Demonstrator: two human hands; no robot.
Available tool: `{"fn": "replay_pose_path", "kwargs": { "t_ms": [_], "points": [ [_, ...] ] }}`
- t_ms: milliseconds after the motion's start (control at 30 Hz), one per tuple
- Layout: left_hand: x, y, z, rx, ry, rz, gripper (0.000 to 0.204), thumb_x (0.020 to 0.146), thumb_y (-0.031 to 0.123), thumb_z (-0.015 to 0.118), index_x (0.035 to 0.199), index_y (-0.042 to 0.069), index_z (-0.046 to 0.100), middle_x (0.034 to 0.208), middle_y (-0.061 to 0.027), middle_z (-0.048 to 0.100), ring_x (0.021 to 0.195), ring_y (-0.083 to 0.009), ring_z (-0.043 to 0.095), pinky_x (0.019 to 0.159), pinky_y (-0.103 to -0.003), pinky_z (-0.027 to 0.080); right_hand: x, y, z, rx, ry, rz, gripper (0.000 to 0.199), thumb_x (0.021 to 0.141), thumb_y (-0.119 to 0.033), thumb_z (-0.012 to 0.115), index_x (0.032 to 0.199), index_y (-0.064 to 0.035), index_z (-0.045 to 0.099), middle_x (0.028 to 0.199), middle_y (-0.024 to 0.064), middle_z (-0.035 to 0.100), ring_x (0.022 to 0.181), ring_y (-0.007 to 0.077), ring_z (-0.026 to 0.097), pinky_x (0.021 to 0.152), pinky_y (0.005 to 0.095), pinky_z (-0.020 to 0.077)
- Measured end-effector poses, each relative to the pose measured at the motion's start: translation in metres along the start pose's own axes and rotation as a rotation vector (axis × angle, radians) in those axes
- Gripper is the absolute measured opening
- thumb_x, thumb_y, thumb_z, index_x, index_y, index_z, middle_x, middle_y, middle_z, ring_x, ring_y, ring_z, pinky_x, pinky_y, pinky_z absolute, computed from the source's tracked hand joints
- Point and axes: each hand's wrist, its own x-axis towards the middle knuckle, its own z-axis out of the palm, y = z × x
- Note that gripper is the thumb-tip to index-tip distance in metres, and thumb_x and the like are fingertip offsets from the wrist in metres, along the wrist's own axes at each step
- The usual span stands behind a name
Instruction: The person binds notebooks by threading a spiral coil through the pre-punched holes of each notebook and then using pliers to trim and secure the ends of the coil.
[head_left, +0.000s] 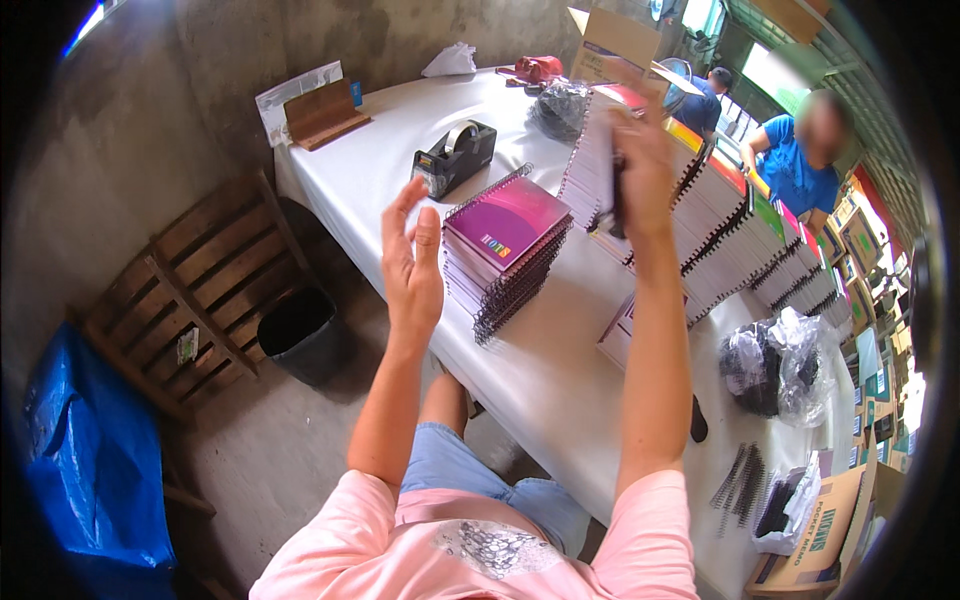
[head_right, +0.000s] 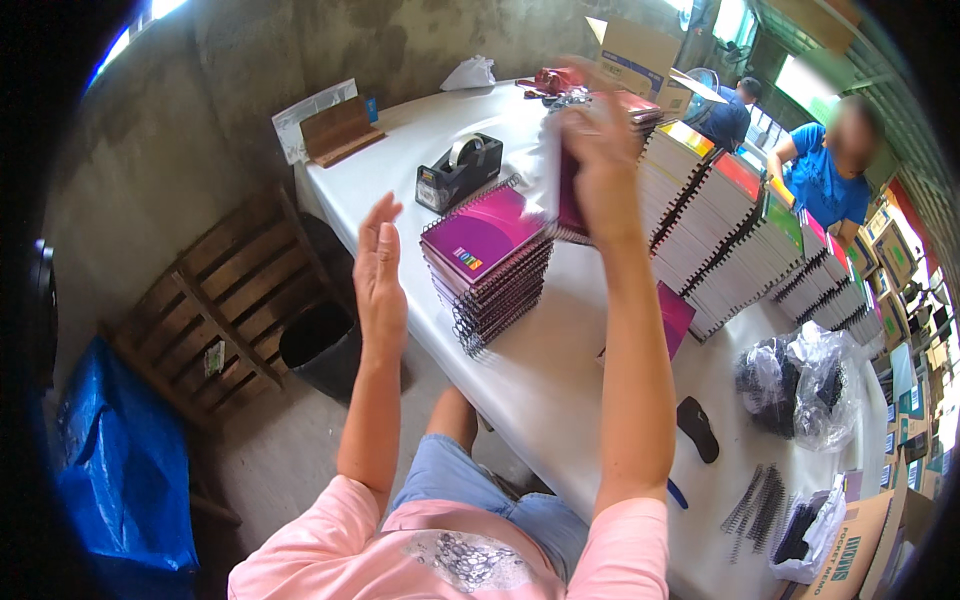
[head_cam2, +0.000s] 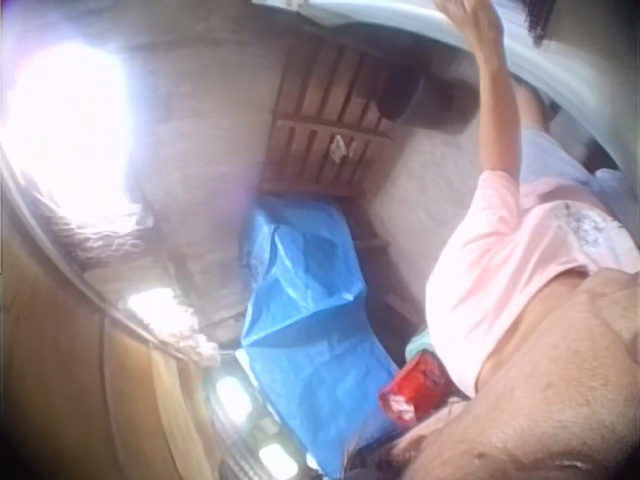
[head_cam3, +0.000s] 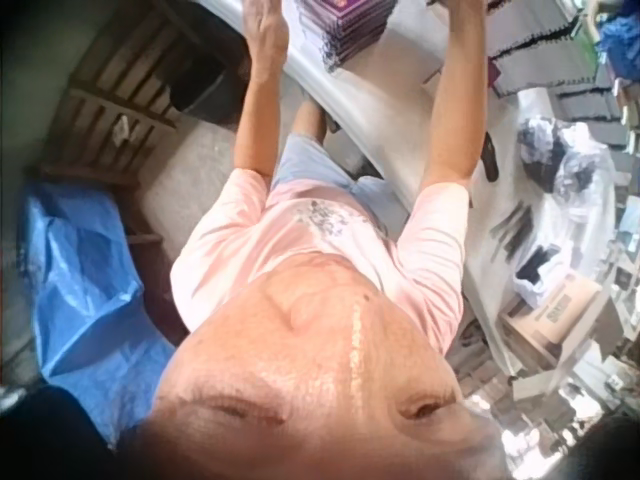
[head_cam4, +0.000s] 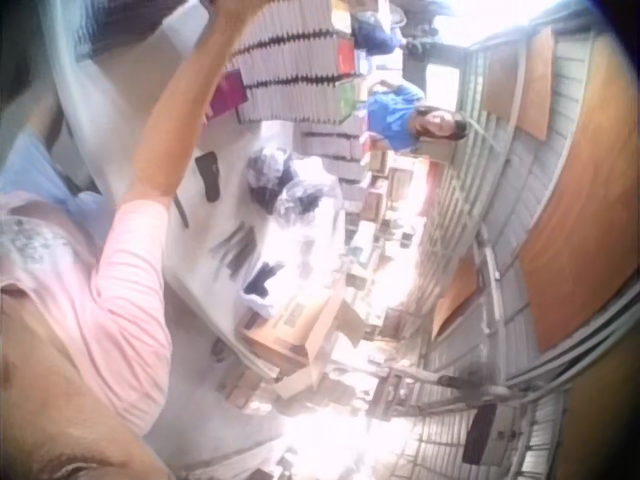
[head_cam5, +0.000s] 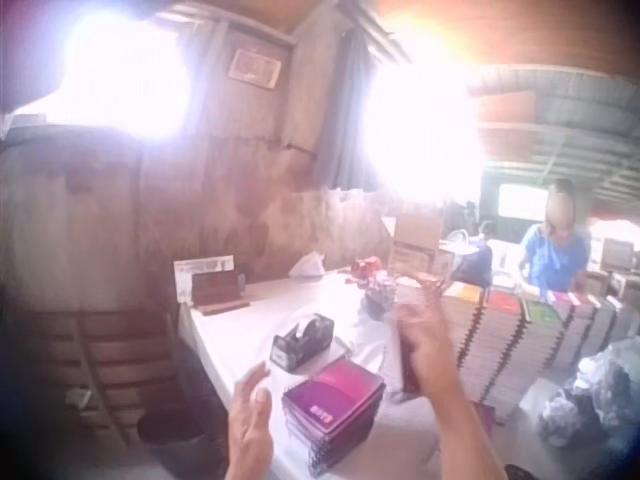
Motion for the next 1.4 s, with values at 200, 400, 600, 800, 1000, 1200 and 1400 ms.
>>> {"fn": "replay_pose_path", "kwargs": {
  "t_ms": [200,400,600,800,1000,1200,1400],
  "points": [
    [-0.005,-0.029,0.011,-0.118,-0.050,-0.121,0.051,0.098,0.038,0.040,0.137,0.006,0.038,0.127,-0.0114,0.048,0.112,-0.0194,0.046,0.098,-0.030,0.034,-0.010,0.011,0.065,-0.335,-0.672,-0.044,0.035,0.092,-0.015,0.043,0.126,-0.0163,0.051,0.129,0.0010,0.051,0.116,0.0209,0.048,0.109,0.0388,0.0176],
    [-0.007,-0.045,0.016,-0.095,-0.058,0.002,0.049,0.093,0.027,0.051,0.136,0.006,0.040,0.131,-0.0139,0.044,0.120,-0.0226,0.042,0.102,-0.034,0.030,-0.043,0.049,-0.011,-0.180,0.125,0.128,0.039,0.090,-0.015,0.049,0.129,-0.0093,0.048,0.128,0.0134,0.051,0.123,0.0285,0.044,0.103,0.0370,0.0326],
    [-0.001,-0.049,0.010,0.046,-0.190,0.282,0.057,0.076,0.045,0.069,0.117,0.006,0.057,0.124,-0.0153,0.045,0.117,-0.0290,0.044,0.097,-0.038,0.038,-0.138,0.067,-0.104,-1.285,0.223,1.011,0.055,0.083,-0.038,0.062,0.129,-0.0099,0.049,0.122,0.0168,0.053,0.117,0.0303,0.049,0.096,0.0414,0.0394],
    [-0.001,-0.048,0.012,0.116,-0.163,0.248,0.060,0.075,0.053,0.067,0.108,0.004,0.059,0.123,-0.0131,0.045,0.117,-0.0248,0.044,0.096,-0.035,0.038,-0.198,0.104,-0.152,-0.111,0.315,1.051,0.058,0.070,-0.031,0.078,0.112,0.0028,0.057,0.101,0.0146,0.065,0.096,0.0288,0.061,0.087,0.0358,0.0453],
    [0.000,-0.039,0.006,0.116,-0.081,0.310,0.064,0.082,0.051,0.062,0.119,0.000,0.049,0.127,-0.0129,0.044,0.120,-0.0240,0.042,0.103,-0.037,0.030,-0.180,0.086,-0.145,-0.901,0.337,0.695,0.044,0.070,-0.010,0.078,0.105,0.0031,0.054,0.097,0.0138,0.064,0.091,0.0207,0.062,0.077,0.0315,0.0500],
    [-0.066,0.053,0.055,-0.200,0.045,0.383,0.071,0.081,0.034,0.068,0.130,-0.006,0.034,0.136,-0.0195,0.036,0.128,-0.0311,0.035,0.106,-0.042,0.025,-0.184,-0.012,-0.091,0.142,0.572,0.468,0.053,0.070,-0.002,0.077,0.111,-0.0017,0.044,0.102,0.0116,0.061,0.095,0.0185,0.061,0.082,0.0313,0.0507],
    [-0.101,0.026,0.081,-0.077,-0.745,-0.180,0.025,0.086,0.008,0.060,0.110,0.002,0.057,0.092,-0.0116,0.064,0.083,-0.0242,0.063,0.076,-0.026,0.044,-0.231,-0.049,-0.091,-0.093,0.257,0.438,0.063,0.071,-0.008,0.077,0.124,-0.0056,0.043,0.115,0.0105,0.058,0.102,0.0208,0.058,0.083,0.0325,0.0502]
  ]
}}
